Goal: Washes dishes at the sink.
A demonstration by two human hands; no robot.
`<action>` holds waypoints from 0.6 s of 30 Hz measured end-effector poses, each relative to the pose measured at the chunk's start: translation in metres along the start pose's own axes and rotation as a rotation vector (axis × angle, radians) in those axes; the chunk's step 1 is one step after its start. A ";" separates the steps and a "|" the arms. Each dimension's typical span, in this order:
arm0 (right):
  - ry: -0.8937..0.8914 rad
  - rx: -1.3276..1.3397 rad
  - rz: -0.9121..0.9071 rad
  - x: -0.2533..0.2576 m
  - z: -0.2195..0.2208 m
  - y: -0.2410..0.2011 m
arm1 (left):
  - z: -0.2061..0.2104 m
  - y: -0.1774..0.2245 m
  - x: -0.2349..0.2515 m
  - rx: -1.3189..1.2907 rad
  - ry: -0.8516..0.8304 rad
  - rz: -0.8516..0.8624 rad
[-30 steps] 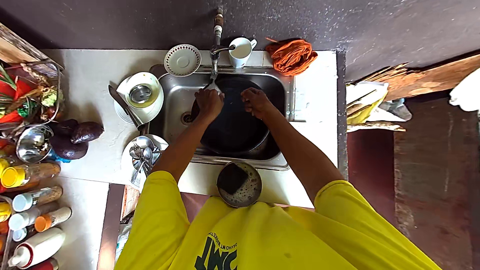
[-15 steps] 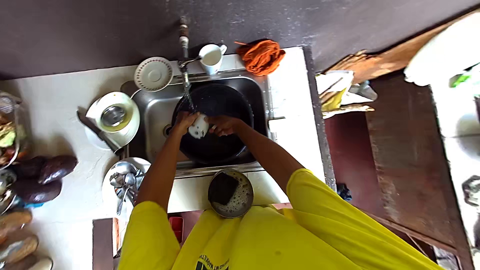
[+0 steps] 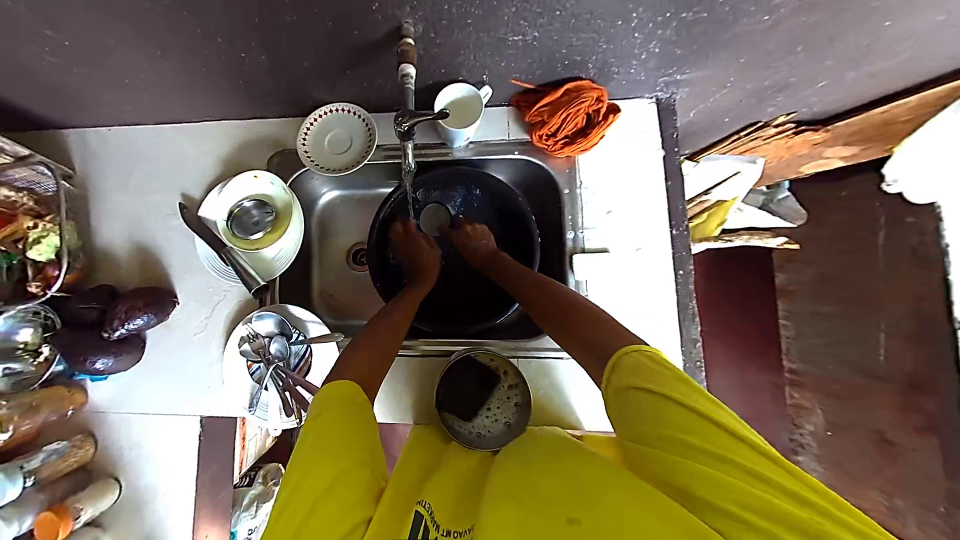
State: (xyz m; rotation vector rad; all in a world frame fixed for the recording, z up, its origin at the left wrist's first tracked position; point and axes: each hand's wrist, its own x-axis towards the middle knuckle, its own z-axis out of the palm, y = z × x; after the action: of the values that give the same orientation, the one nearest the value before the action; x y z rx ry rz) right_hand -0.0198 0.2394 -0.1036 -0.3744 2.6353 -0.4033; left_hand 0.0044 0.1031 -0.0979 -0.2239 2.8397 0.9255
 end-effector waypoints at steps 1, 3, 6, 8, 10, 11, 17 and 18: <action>0.013 0.008 0.016 0.002 -0.001 0.004 | 0.003 -0.003 0.001 0.125 -0.057 0.198; -0.021 0.027 0.017 0.003 -0.003 0.009 | 0.013 -0.021 0.011 0.399 -0.254 0.511; -0.065 0.046 -0.095 -0.001 -0.003 0.012 | 0.016 -0.037 0.031 0.566 -0.345 0.564; -0.015 0.066 -0.148 0.000 0.006 0.010 | 0.006 -0.011 0.026 0.438 -0.507 0.303; -0.003 0.105 -0.147 0.001 0.012 0.014 | 0.000 0.006 0.028 0.310 -0.619 0.213; -0.024 0.129 -0.140 0.000 0.014 0.017 | 0.000 0.002 0.030 0.321 -0.647 0.278; -0.046 0.244 -0.010 0.001 0.027 0.014 | 0.002 0.012 0.025 0.433 -0.662 0.240; -0.062 0.241 -0.025 0.002 0.029 0.018 | 0.003 0.009 0.029 0.438 -0.698 0.267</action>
State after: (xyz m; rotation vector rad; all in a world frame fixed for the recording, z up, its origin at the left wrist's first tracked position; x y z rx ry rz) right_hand -0.0120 0.2490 -0.1354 -0.3353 2.4877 -0.6979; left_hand -0.0250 0.1093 -0.1002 0.4490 2.3394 0.2923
